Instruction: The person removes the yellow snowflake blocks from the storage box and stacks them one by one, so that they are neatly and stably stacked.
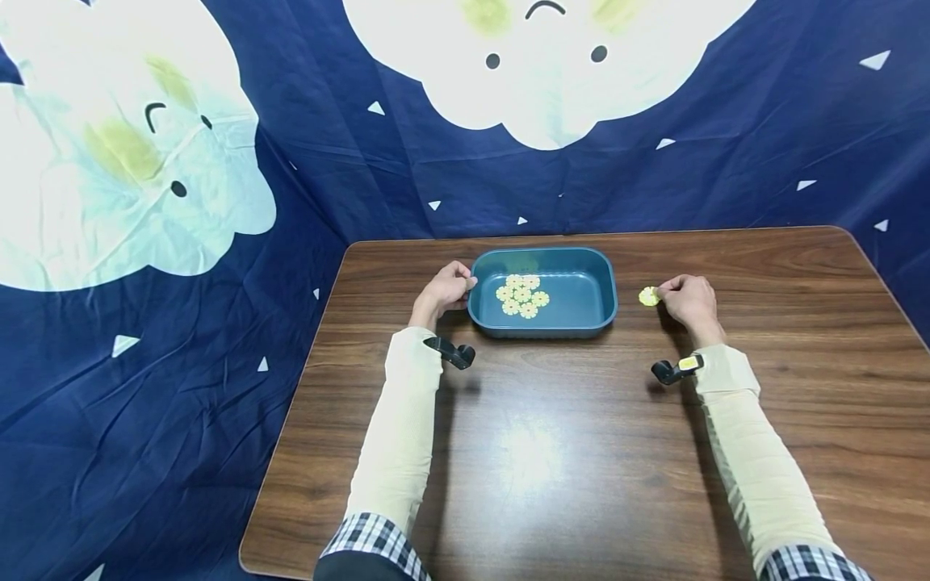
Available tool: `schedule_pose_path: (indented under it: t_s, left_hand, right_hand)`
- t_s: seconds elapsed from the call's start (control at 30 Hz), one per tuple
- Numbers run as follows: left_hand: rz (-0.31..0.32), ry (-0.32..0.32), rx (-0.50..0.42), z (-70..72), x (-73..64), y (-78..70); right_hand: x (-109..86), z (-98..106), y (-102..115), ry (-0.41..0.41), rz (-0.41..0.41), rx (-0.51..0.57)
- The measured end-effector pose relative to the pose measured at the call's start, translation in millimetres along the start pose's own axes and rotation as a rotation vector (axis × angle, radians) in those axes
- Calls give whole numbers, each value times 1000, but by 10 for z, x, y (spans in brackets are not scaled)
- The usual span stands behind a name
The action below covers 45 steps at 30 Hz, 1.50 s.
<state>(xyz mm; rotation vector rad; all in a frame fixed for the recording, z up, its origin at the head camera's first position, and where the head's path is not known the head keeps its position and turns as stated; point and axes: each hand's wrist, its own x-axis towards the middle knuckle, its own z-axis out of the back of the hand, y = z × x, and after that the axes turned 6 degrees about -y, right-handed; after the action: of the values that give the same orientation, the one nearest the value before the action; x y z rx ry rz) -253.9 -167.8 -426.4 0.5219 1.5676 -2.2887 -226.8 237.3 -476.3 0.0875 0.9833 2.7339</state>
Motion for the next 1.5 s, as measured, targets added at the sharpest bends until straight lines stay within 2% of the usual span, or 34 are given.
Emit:
schedule_pose_path:
  t_s: [0.17, 0.6, 0.97, 1.5]
  left_hand:
    - [-1, -3, 1, -2, 2, 0]
    - [-4, -7, -3, -6, 3, 4]
    - [-8, -17, 5, -10, 8, 9]
    - [-13, -13, 19, -9, 5, 3]
  right_hand:
    - [1, -2, -4, -27, 21, -7]
    - [-23, -9, 26, -11, 42, -28]
    - [-15, 20, 20, -42, 31, 17]
    - [-33, 151, 333, -146, 121, 126]
